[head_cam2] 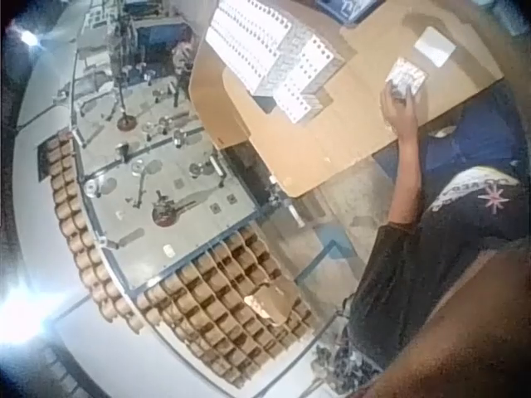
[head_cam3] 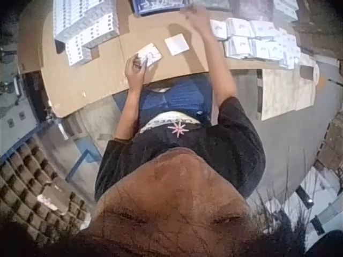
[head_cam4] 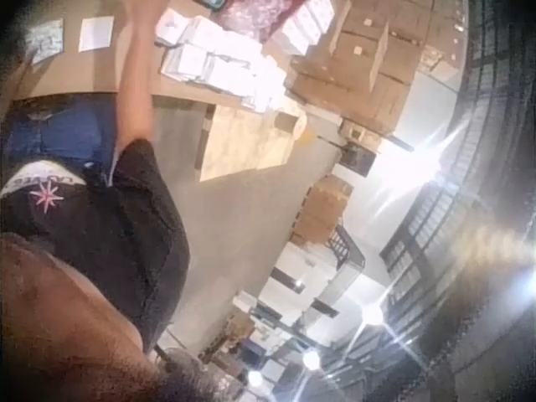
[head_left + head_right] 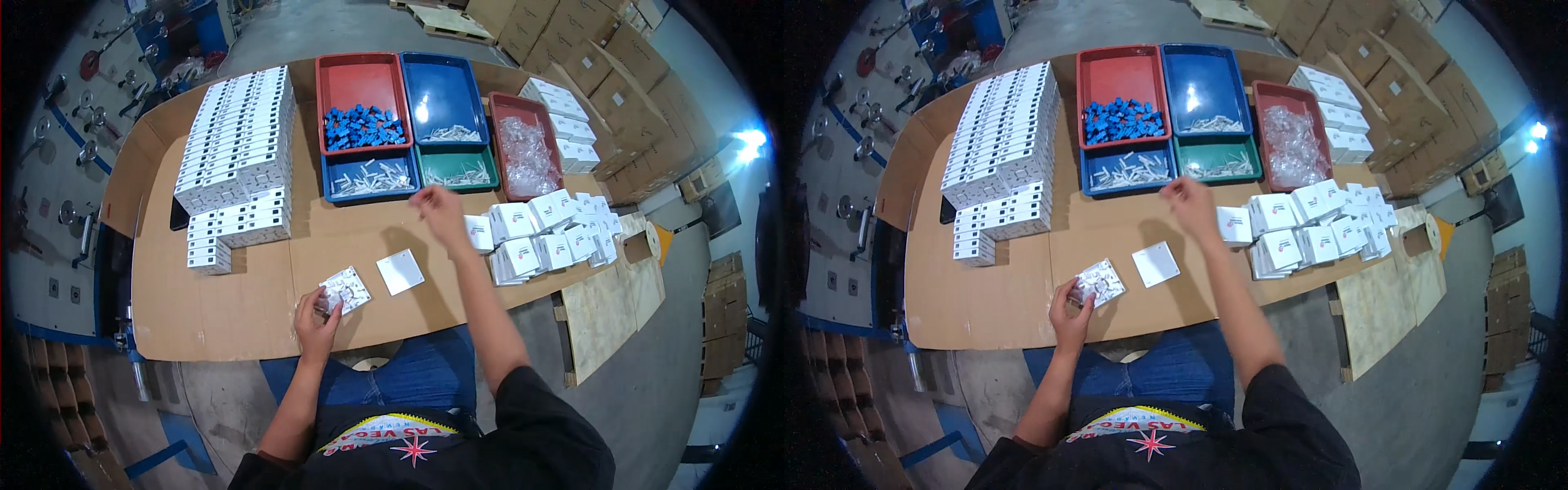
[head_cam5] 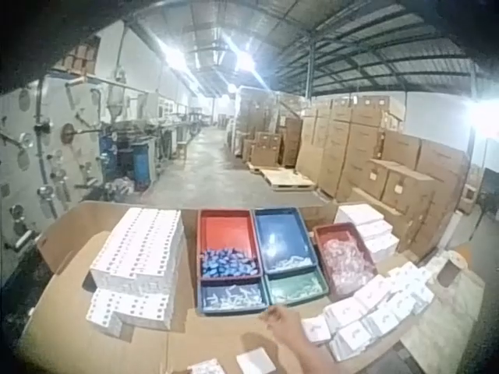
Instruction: Folding small white boxes and placing components inside them.
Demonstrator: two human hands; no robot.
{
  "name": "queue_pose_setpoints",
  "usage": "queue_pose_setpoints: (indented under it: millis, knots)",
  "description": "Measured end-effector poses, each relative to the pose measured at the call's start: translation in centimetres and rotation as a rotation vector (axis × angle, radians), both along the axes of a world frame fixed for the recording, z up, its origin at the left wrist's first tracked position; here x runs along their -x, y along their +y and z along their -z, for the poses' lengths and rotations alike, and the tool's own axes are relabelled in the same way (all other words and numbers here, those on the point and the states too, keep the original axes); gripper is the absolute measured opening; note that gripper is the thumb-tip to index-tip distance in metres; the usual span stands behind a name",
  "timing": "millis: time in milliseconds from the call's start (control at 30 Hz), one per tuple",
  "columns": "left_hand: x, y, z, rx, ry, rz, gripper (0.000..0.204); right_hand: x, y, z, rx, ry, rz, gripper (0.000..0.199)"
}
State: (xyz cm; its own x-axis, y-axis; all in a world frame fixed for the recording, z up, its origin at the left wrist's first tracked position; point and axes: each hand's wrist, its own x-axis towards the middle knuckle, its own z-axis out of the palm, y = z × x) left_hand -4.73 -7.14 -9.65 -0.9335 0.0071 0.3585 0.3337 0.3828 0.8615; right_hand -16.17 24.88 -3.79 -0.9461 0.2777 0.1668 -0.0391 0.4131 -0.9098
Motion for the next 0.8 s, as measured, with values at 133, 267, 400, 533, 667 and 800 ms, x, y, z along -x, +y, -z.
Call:
queue_pose_setpoints:
  millis: [133,267,400,533,667,800]
  knots:
    - [0.5,0.4,0.5,-0.014,-0.004,-0.037,0.044,8.1,10.0,-0.7,-0.264,0.014,0.201,0.014]
    - [0.4,0.2,0.5,0.002,-0.042,-0.05,0.044,13.3,14.3,-1.1,-0.68,-0.026,0.375,0.015]
    - [0.3,0.3,0.4,-0.004,-0.058,-0.07,0.045,15.8,15.1,-1.2,-0.841,-0.211,0.292,0.016]
    - [0.5,0.2,0.7,0.042,-0.079,-0.077,0.045,17.6,15.8,-0.9,-0.863,-0.338,0.285,0.017]
    - [0.7,0.2,0.6,0.055,-0.058,-0.07,0.045,19.3,16.6,-0.4,-0.845,-0.387,0.279,0.018]
    - [0.9,0.3,1.1,0.065,-0.066,-0.057,0.046,20.7,18.4,1.1,-0.85,-0.382,0.272,0.02]
